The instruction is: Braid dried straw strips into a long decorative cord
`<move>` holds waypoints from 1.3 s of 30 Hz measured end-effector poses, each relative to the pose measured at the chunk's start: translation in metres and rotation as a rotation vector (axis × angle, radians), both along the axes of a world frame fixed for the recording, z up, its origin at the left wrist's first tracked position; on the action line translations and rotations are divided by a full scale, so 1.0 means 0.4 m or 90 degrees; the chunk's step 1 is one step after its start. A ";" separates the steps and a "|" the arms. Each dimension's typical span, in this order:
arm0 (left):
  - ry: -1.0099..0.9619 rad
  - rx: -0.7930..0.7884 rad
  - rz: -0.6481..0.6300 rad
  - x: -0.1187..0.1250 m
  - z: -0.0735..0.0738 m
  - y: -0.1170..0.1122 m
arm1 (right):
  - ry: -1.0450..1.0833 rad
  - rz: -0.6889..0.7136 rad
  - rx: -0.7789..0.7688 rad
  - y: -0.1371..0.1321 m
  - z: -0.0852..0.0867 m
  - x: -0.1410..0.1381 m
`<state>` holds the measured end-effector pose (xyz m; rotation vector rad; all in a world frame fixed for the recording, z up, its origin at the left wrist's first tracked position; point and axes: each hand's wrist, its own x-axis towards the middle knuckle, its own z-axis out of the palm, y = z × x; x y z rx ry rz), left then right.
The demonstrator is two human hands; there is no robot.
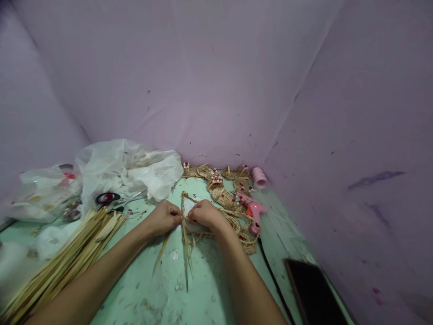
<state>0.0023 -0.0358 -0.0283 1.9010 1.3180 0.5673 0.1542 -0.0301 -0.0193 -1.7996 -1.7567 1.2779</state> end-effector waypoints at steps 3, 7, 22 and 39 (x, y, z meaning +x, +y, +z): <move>-0.033 -0.054 0.008 -0.002 0.008 0.001 | 0.012 0.043 0.011 -0.001 0.000 0.012; -0.058 -0.088 0.025 -0.006 0.011 0.004 | -0.024 0.083 0.036 -0.003 0.001 0.017; -0.075 -0.089 -0.003 -0.011 -0.009 0.014 | -0.242 0.070 0.173 -0.001 0.004 -0.006; -0.050 -0.059 -0.021 -0.012 -0.010 0.010 | -0.115 0.083 0.068 -0.014 0.007 -0.011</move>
